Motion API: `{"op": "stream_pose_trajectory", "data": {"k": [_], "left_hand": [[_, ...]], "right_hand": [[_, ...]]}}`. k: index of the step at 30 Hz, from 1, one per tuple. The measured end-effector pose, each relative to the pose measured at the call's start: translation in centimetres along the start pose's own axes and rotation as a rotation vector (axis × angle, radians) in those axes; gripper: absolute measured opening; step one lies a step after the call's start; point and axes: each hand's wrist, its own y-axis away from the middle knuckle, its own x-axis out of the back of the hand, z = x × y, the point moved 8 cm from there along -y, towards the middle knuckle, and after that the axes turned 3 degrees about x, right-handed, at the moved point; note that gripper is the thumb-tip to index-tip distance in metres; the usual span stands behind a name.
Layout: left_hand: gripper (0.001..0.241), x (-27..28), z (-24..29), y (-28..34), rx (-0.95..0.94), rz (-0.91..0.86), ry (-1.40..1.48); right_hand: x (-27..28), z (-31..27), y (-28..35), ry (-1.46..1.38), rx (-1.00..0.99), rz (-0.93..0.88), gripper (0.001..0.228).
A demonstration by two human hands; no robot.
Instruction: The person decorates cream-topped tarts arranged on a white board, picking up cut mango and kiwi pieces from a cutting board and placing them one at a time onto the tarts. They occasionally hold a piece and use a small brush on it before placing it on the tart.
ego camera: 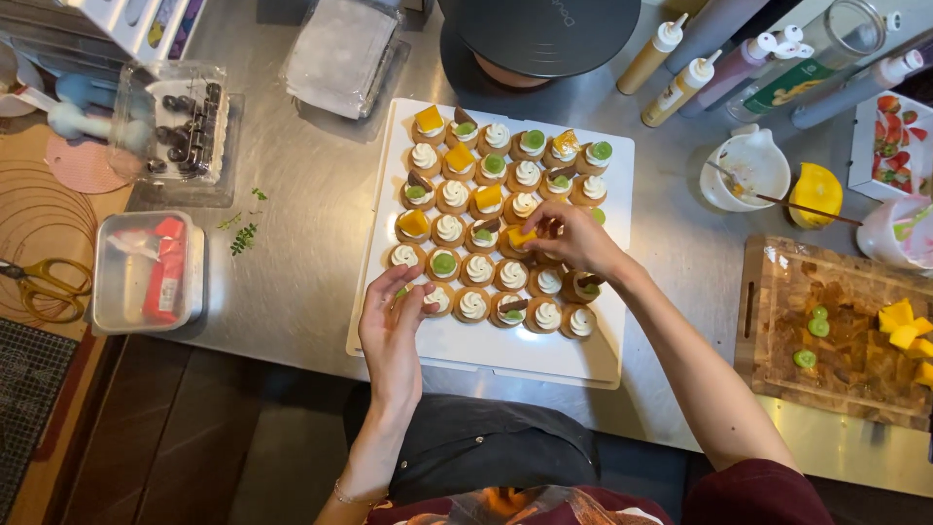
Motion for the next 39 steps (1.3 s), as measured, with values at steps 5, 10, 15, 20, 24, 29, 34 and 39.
{"op": "stream_pose_trajectory", "data": {"k": [5,10,15,20,24,29,34,39], "left_hand": [[0.034,0.1,-0.2,-0.4,0.007,0.001,-0.013],[0.032,0.2,-0.2,-0.6,0.016,0.007,-0.005],[0.031,0.3,-0.1,-0.5,0.012,-0.004,0.001],[0.03,0.2,0.8,-0.1,-0.007,-0.008,-0.02],[0.029,-0.7,2.2,0.5,-0.076,-0.022,-0.066],[0.035,-5.8,2.5,1.9,-0.131,-0.141,-0.121],[0.05,-15.9,-2.1,4.7,-0.128,-0.395,-0.167],[0.05,-25.4,-9.7,8.8,0.016,-0.57,-0.233]], "right_hand": [[-0.1,-1.3,-0.1,0.051,0.075,-0.007,0.023],[0.0,-1.5,0.2,0.127,0.165,0.029,0.018],[-0.1,-1.2,0.3,0.141,0.188,0.052,0.019],[0.8,-3.1,1.1,0.131,0.188,0.08,0.017],[6.5,-8.0,6.1,0.063,0.309,0.436,0.025],[12.2,-3.6,18.9,-0.097,0.197,1.006,0.022],[16.0,10.2,36.7,-0.179,-0.128,1.536,0.041],[18.5,21.5,50.0,0.027,-0.53,1.584,0.028]]}}
